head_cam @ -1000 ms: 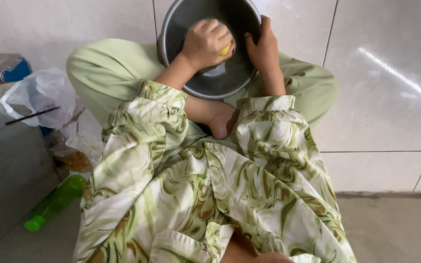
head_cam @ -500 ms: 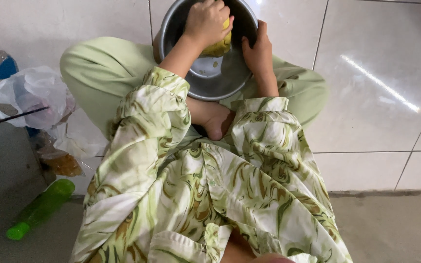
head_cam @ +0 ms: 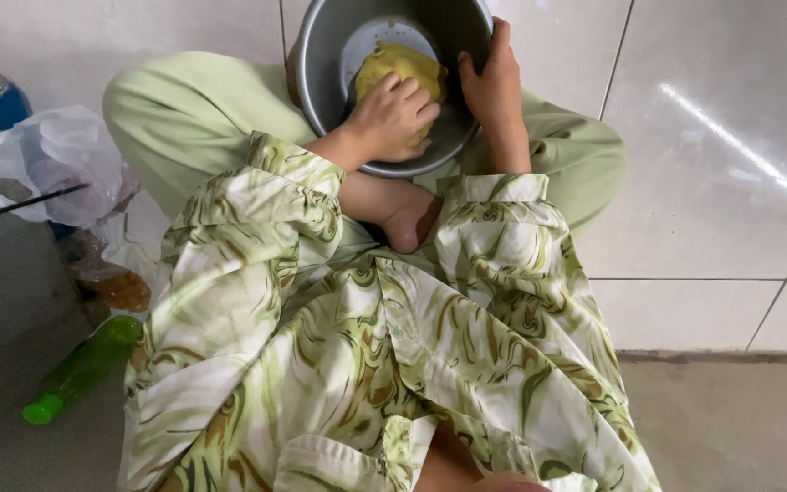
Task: Kneading a ball of yellow dough in a metal bowl while sitting on the floor.
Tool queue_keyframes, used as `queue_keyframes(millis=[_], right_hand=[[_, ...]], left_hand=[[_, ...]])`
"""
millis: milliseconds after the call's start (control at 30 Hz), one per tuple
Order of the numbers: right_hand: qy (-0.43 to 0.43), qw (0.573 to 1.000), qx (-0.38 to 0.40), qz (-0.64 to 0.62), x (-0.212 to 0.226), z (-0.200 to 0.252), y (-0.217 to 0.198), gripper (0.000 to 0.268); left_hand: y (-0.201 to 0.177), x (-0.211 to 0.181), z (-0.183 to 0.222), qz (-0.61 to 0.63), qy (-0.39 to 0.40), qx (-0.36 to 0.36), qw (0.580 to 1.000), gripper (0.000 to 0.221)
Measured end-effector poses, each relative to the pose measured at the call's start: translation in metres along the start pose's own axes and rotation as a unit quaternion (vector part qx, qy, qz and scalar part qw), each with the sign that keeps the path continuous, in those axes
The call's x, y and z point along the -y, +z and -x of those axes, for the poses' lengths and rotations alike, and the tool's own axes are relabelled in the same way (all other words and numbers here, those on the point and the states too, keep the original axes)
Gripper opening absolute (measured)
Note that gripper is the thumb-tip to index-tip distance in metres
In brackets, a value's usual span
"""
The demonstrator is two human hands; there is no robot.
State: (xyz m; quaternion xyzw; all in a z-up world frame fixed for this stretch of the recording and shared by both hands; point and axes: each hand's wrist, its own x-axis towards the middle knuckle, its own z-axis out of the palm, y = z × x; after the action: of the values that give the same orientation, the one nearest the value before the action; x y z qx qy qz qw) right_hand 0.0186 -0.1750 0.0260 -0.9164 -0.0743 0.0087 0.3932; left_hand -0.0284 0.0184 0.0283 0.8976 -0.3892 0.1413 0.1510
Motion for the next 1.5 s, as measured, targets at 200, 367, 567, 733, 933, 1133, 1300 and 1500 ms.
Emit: queue_keyframes(millis=[200, 367, 567, 733, 933, 1133, 1300, 1500], right_hand=[[-0.011, 1.000, 0.002, 0.016, -0.004, 0.004, 0.001, 0.054], [-0.008, 1.000, 0.004, 0.013, 0.002, 0.002, 0.000, 0.054], [-0.021, 1.000, 0.002, 0.001, 0.003, 0.002, -0.003, 0.053], [-0.026, 1.000, 0.008, -0.005, 0.001, 0.003, -0.008, 0.050], [-0.059, 0.997, 0.003, -0.044, 0.010, 0.000, -0.012, 0.047], [-0.039, 0.999, 0.010, -0.033, 0.012, 0.004, -0.014, 0.045], [-0.046, 0.999, 0.002, -0.022, 0.008, 0.005, -0.011, 0.049], [-0.044, 0.999, -0.002, -0.014, 0.010, 0.005, -0.008, 0.051]], left_hand=[[0.058, 0.008, -0.002, 0.046, -0.135, 0.175, 0.974, 0.072], [0.063, 0.006, -0.019, 0.016, -0.211, 0.207, 0.955, 0.062], [0.085, 0.014, -0.036, -0.013, -0.285, 0.232, 0.930, 0.075], [0.078, 0.036, -0.039, -0.060, -0.271, 0.213, 0.937, 0.066], [0.016, 0.041, -0.025, 0.052, -0.182, 0.049, 0.981, 0.038], [-0.009, 0.020, -0.011, 0.077, -0.132, -0.001, 0.988, 0.039], [-0.007, 0.011, -0.010, 0.001, -0.128, -0.023, 0.991, 0.039], [0.035, 0.046, -0.017, -0.045, -0.172, -0.044, 0.983, 0.029]])
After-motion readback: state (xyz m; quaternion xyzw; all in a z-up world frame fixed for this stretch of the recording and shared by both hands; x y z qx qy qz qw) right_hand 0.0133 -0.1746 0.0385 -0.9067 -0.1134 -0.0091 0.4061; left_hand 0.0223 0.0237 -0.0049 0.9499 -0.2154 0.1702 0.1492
